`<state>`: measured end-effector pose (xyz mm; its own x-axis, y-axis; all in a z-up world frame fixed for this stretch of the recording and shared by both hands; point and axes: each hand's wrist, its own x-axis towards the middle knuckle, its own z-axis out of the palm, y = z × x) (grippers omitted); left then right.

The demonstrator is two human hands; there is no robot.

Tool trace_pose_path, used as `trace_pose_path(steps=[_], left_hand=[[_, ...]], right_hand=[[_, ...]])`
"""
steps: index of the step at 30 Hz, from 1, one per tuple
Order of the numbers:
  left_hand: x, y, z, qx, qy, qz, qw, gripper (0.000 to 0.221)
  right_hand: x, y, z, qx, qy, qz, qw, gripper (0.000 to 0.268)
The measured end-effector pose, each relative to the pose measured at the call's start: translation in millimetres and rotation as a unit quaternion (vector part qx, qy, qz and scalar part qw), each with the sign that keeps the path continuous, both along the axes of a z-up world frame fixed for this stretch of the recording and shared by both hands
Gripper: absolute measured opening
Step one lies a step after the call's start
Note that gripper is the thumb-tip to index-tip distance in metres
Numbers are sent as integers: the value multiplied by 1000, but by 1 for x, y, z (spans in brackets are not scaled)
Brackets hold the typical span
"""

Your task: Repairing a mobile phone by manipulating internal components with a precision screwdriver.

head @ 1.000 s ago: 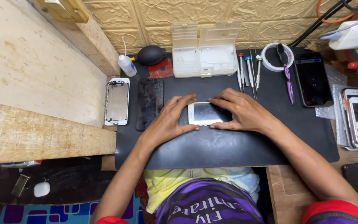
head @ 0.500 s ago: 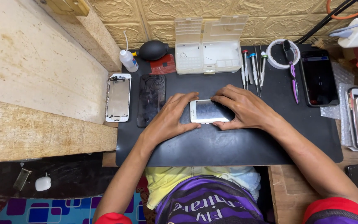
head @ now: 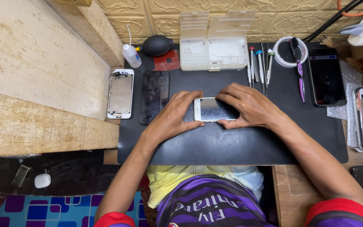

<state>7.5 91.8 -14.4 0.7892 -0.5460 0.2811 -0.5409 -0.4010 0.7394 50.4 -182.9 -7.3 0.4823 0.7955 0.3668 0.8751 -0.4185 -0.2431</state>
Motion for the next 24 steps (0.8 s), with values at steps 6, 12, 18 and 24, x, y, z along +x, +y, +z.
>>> trace_pose_path(steps=[6,12,18,24], left_hand=[[-1,0,0,2,8,-1,1000,76],[-1,1,3,4,10,-5,1000,74],[0,2,2,8,6,-10,1000,74],[-1,1,1,6,12,-8,1000,73]], right_hand=[[0,-1,-2,3,4,1,1000,54],[1,-1,-4,3,-3,6,1000,54],[0,0,0,0,-6,6,1000,54],[2,0,-1,8,-7,18,1000,54]])
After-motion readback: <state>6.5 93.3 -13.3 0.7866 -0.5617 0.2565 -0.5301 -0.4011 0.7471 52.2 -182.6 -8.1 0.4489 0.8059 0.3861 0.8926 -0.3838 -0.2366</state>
